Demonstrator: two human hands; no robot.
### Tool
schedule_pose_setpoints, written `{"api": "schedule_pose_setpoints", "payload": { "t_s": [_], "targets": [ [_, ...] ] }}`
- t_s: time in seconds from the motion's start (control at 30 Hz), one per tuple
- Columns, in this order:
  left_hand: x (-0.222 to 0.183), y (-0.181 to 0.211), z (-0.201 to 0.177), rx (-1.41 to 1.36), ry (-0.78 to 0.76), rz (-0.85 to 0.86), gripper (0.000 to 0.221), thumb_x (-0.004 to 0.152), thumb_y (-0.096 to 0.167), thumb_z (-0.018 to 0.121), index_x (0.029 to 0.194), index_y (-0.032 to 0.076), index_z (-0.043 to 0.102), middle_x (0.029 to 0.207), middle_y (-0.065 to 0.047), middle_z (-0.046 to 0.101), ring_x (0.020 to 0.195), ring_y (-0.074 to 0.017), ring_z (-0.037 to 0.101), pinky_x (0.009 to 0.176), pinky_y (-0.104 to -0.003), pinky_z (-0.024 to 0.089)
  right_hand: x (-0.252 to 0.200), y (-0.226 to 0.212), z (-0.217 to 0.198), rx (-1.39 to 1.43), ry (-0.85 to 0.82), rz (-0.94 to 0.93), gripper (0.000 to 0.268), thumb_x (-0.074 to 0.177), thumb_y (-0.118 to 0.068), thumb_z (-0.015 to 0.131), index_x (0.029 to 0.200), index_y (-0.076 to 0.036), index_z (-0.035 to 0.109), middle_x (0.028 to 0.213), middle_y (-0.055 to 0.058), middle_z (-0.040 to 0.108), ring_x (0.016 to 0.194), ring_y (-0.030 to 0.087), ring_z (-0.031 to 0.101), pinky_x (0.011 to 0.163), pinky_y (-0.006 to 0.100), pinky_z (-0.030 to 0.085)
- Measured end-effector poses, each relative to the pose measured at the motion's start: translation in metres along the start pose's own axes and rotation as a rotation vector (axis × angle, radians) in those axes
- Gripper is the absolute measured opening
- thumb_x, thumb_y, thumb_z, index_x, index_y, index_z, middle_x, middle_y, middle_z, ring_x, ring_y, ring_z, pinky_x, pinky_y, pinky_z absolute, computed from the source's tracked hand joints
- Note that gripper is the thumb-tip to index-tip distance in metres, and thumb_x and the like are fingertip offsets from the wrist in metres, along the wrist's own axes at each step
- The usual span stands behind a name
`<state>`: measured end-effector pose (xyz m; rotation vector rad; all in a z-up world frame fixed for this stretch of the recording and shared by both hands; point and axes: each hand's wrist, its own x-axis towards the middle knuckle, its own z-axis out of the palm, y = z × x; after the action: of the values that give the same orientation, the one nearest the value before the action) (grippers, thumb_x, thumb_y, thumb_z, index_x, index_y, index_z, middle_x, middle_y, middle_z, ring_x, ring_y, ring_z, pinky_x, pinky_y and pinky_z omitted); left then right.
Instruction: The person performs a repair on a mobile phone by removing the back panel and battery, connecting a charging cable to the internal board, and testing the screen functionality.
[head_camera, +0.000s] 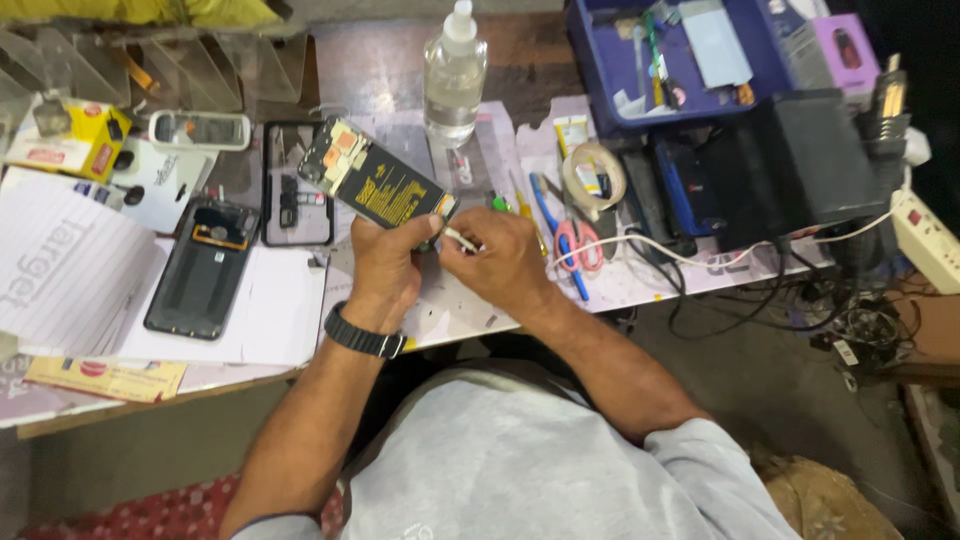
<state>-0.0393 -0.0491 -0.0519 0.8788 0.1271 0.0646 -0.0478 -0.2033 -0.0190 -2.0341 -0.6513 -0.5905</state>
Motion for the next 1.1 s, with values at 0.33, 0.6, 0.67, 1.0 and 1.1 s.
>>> {"api": "schedule_pose_setpoints", "payload": {
  "t_s": [0.33,0.6,0.67,1.0,1.1],
  "targets": [
    [0.0019,-0.0058,-0.0067,-0.004,-0.018,0.019,0.035,0.077,-0.013,0.075,0.109,-0.001,0.066,0.101,-0.008,0.073,0.089,-0.0189,0.072,0.082,-0.032,0.060,-0.0015,0.0051,0.0040,0.048,-0.063,0.043,0.013,0.084,-0.002,0.078,0.090,-0.003,0.067,0.077,0.008,0.071,0.068,0.019,0.073,0.063,0.031,0.057],
    [0.0009,-0.0021,-0.0058,-0.017,-0.025,-0.017,0.031,0.078,-0.011,0.075,0.106,-0.001,0.067,0.099,-0.008,0.072,0.087,-0.0184,0.072,0.080,-0.032,0.061,0.0025,0.0072,0.0025,-0.007,-0.081,-0.004,0.014,0.084,0.001,0.078,0.090,-0.003,0.066,0.076,0.007,0.071,0.068,0.017,0.072,0.063,0.030,0.057],
    [0.0013,-0.0029,-0.0054,-0.033,-0.032,0.002,0.031,0.078,-0.012,0.075,0.106,-0.001,0.067,0.099,-0.008,0.072,0.087,-0.0186,0.072,0.080,-0.033,0.061,0.0026,0.0082,0.0031,-0.015,-0.080,-0.004,0.015,0.085,0.001,0.079,0.089,-0.003,0.066,0.076,0.007,0.071,0.067,0.017,0.072,0.062,0.029,0.057],
    [0.0008,-0.0060,-0.0080,-0.041,-0.041,0.004,0.031,0.079,-0.012,0.075,0.106,0.000,0.067,0.099,-0.008,0.073,0.087,-0.0186,0.072,0.082,-0.033,0.061,-0.0017,0.0099,0.0063,-0.059,-0.068,-0.041,0.017,0.082,0.003,0.079,0.088,-0.004,0.065,0.075,0.007,0.069,0.066,0.018,0.071,0.060,0.030,0.055],
    [0.0014,-0.0049,-0.0080,-0.042,-0.060,0.009,0.030,0.079,-0.012,0.075,0.106,-0.001,0.068,0.099,-0.008,0.073,0.088,-0.0186,0.072,0.082,-0.033,0.061,-0.0010,0.0102,0.0065,-0.057,-0.060,-0.060,0.017,0.082,0.002,0.079,0.089,-0.004,0.064,0.075,0.006,0.069,0.066,0.018,0.071,0.061,0.031,0.055]
  ]
}}
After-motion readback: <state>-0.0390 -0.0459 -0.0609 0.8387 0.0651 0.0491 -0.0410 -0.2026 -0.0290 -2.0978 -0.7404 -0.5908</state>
